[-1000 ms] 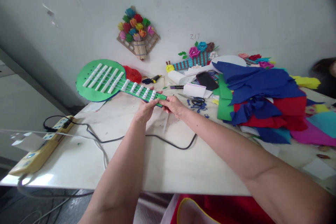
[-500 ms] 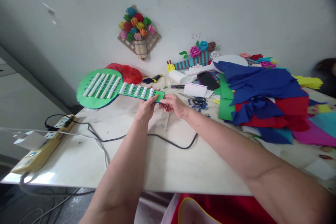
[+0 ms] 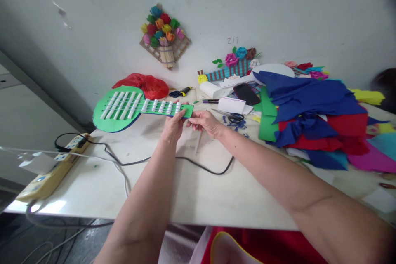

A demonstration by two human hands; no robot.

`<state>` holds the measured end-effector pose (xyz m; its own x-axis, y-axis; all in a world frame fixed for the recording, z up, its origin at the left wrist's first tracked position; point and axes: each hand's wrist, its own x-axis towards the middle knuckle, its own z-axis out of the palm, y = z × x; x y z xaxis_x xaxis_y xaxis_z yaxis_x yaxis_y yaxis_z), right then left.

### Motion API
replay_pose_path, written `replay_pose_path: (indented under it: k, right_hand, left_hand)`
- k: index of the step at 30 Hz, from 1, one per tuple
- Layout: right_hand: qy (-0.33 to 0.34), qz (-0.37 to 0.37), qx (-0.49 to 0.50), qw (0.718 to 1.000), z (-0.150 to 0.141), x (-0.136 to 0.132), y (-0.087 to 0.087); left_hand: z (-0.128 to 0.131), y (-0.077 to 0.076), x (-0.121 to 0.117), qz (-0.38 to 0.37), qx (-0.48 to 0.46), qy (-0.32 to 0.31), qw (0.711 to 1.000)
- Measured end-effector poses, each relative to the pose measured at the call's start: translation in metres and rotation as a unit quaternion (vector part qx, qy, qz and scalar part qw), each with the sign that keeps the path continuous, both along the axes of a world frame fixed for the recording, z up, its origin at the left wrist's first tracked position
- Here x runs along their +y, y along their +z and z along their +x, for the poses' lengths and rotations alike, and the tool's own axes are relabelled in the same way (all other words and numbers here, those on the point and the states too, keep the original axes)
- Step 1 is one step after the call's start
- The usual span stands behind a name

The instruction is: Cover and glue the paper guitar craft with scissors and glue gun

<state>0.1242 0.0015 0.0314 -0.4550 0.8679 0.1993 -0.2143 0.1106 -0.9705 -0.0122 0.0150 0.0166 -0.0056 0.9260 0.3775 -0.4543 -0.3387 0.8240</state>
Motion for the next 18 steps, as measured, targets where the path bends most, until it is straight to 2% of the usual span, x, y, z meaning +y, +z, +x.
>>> replay_pose_path:
  k: [7, 13, 18]
  right_hand:
    - [-0.001, -0.018, 0.012, 1.000, -0.0032, -0.0001, -0.0028]
    - [-0.024, -0.058, -0.015, 0.998, -0.0044, -0.0024, 0.0002]
    - [-0.032, -0.053, -0.017, 0.998, -0.0033, -0.0028, 0.0021]
  left_hand:
    - [0.0004, 0.0002, -0.0002, 0.005, -0.006, 0.013, 1.000]
    - [-0.0003, -0.0008, 0.0020, 0.009, -0.023, 0.013, 1.000]
    - [0.0015, 0.0019, 0.0005, 0.001, -0.048, 0.008, 0.999]
